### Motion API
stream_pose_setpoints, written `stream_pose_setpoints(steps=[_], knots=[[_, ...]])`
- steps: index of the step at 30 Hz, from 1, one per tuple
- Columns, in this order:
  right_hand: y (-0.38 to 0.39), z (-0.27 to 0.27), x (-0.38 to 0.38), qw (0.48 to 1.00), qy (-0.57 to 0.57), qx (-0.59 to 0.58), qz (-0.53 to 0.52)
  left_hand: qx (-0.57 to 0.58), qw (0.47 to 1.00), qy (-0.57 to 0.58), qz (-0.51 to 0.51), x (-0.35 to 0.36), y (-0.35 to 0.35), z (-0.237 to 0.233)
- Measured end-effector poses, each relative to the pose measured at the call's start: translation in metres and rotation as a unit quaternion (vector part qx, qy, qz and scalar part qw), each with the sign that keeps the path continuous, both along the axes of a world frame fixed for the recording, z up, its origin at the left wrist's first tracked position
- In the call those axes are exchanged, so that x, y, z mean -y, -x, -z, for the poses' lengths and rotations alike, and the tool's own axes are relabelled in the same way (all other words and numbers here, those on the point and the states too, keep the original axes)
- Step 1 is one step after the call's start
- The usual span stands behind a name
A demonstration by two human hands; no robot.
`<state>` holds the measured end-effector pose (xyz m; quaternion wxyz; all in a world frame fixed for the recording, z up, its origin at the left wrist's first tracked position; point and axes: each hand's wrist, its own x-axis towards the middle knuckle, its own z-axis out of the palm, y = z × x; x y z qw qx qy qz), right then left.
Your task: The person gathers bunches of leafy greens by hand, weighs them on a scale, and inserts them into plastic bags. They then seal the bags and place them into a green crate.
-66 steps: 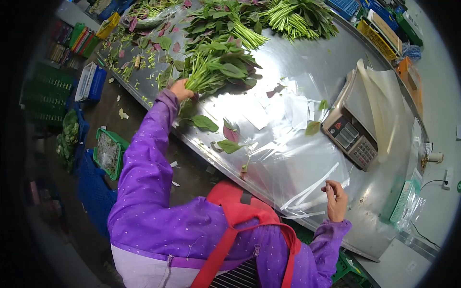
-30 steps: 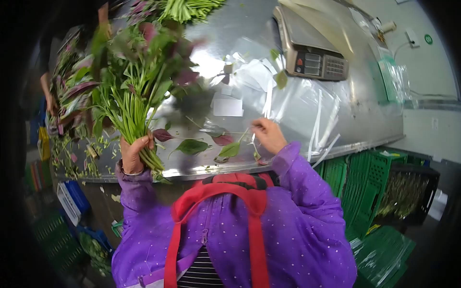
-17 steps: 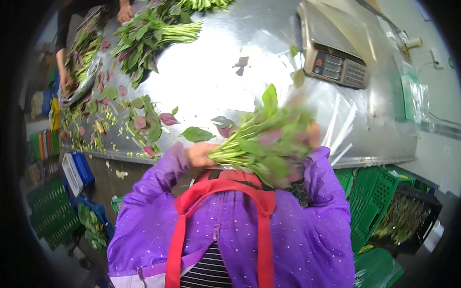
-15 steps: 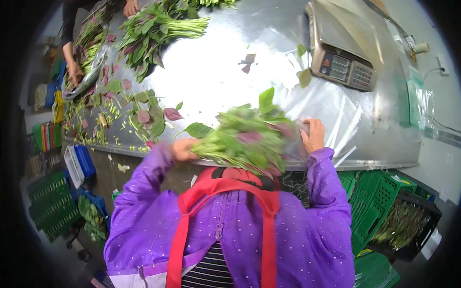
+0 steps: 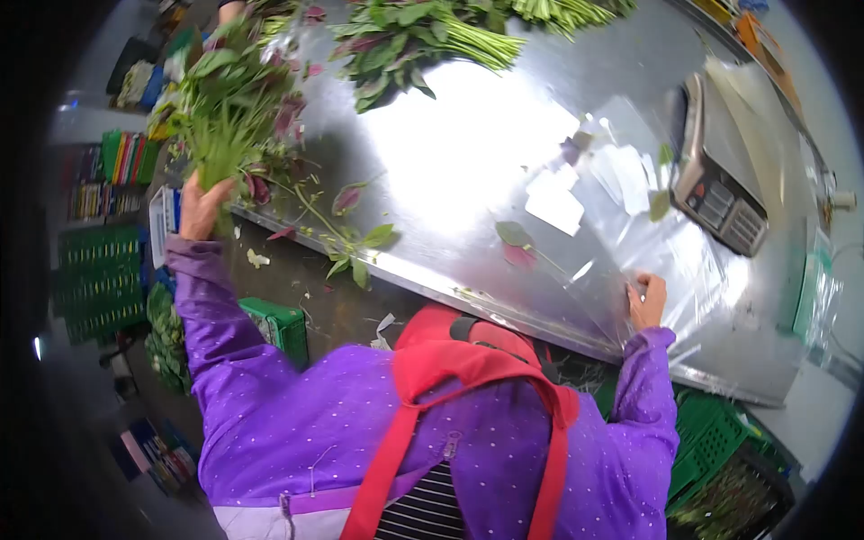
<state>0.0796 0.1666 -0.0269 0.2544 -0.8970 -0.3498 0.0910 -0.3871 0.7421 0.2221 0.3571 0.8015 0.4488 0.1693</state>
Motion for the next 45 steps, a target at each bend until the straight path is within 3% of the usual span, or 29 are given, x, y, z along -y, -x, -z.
stream_pose_setpoints(steps=[2,5,6,7,9,12,14,15,16,17,18,19,20,21,22,23,25,27,29,30,32,33,35,39,41,43,45], knots=[[-0.002,0.002,0.001,1.000,0.000,-0.009,0.008,0.081,0.995,0.050,0.010,0.031,-0.024,0.010],[-0.004,0.002,0.000,1.000,0.021,-0.017,0.006,0.055,0.975,0.190,0.100,0.080,-0.057,0.033],[-0.006,0.005,0.002,0.999,0.030,-0.018,0.006,0.034,0.963,0.202,0.178,0.091,-0.063,0.048],[-0.006,0.006,0.002,0.998,0.037,-0.040,0.028,0.072,0.956,0.127,0.255,0.101,-0.063,0.076],[-0.008,0.009,0.003,0.998,0.037,-0.037,0.027,-0.103,0.889,0.237,0.379,0.099,-0.057,0.107],[-0.007,0.012,0.003,0.997,0.044,-0.041,0.040,-0.282,0.838,0.169,0.435,0.070,-0.032,0.121],[-0.013,0.028,0.012,0.997,0.038,-0.040,0.059,-0.191,0.869,0.210,0.406,0.016,0.020,0.174],[-0.014,0.031,0.013,0.997,0.033,-0.042,0.062,-0.234,0.881,0.197,0.361,-0.009,0.034,0.163],[-0.012,0.030,0.013,0.997,0.029,-0.044,0.065,-0.363,0.835,0.345,0.228,-0.040,0.043,0.155],[-0.011,0.030,0.014,0.996,0.025,-0.045,0.070,-0.237,0.892,0.211,0.322,-0.081,0.085,0.178],[-0.012,0.032,0.014,0.996,0.027,-0.049,0.074,-0.236,0.911,0.192,0.279,-0.117,0.116,0.180],[-0.012,0.031,0.013,0.995,0.030,-0.054,0.078,-0.298,0.923,0.136,0.204,-0.151,0.146,0.181],[-0.012,0.030,0.014,0.994,0.033,-0.058,0.082,-0.450,0.887,0.051,0.087,-0.160,0.141,0.140],[-0.011,0.027,0.013,0.994,0.040,-0.056,0.082,-0.512,0.856,-0.019,0.067,-0.199,0.169,0.139],[-0.012,0.026,0.013,0.994,0.047,-0.055,0.080,-0.466,0.883,-0.062,0.023,-0.202,0.165,0.098],[-0.013,0.026,0.012,0.994,0.054,-0.054,0.077,-0.469,0.880,-0.070,-0.022,-0.226,0.175,0.087],[-0.020,0.033,0.015,0.988,0.054,-0.103,0.100,-0.349,0.926,-0.140,-0.038,-0.270,0.208,0.078],[-0.037,0.049,0.030,0.976,0.068,-0.163,0.128,-0.224,0.955,-0.180,-0.073,-0.246,0.178,0.032],[-0.034,0.029,0.024,0.973,0.063,-0.200,0.094,-0.050,0.982,-0.169,-0.071,-0.245,0.171,0.023],[-0.045,0.030,0.031,0.978,0.108,-0.170,0.049,0.040,0.987,-0.108,-0.108,-0.232,0.158,0.013],[-0.047,-0.015,-0.001,0.952,0.136,-0.261,0.086,0.234,0.950,0.072,-0.194,-0.195,0.137,0.020],[-0.041,-0.041,-0.028,0.941,0.149,-0.284,0.111,0.328,0.895,0.186,-0.238,-0.178,0.127,0.036],[-0.043,-0.059,-0.067,0.963,0.054,-0.247,0.095,0.344,0.863,0.319,-0.188,-0.135,0.092,0.079],[-0.044,-0.100,-0.181,0.967,-0.033,-0.252,-0.027,0.540,0.701,0.417,-0.207,-0.053,0.005,0.097],[-0.044,-0.104,-0.238,0.960,-0.053,-0.261,-0.090,0.579,0.665,0.420,-0.213,-0.034,-0.021,0.105],[-0.051,-0.101,-0.292,0.956,-0.042,-0.242,-0.158,0.590,0.662,0.386,-0.255,-0.014,-0.049,0.107],[-0.053,-0.106,-0.345,0.953,-0.028,-0.240,-0.182,0.579,0.706,0.266,-0.309,0.007,-0.082,0.088]])
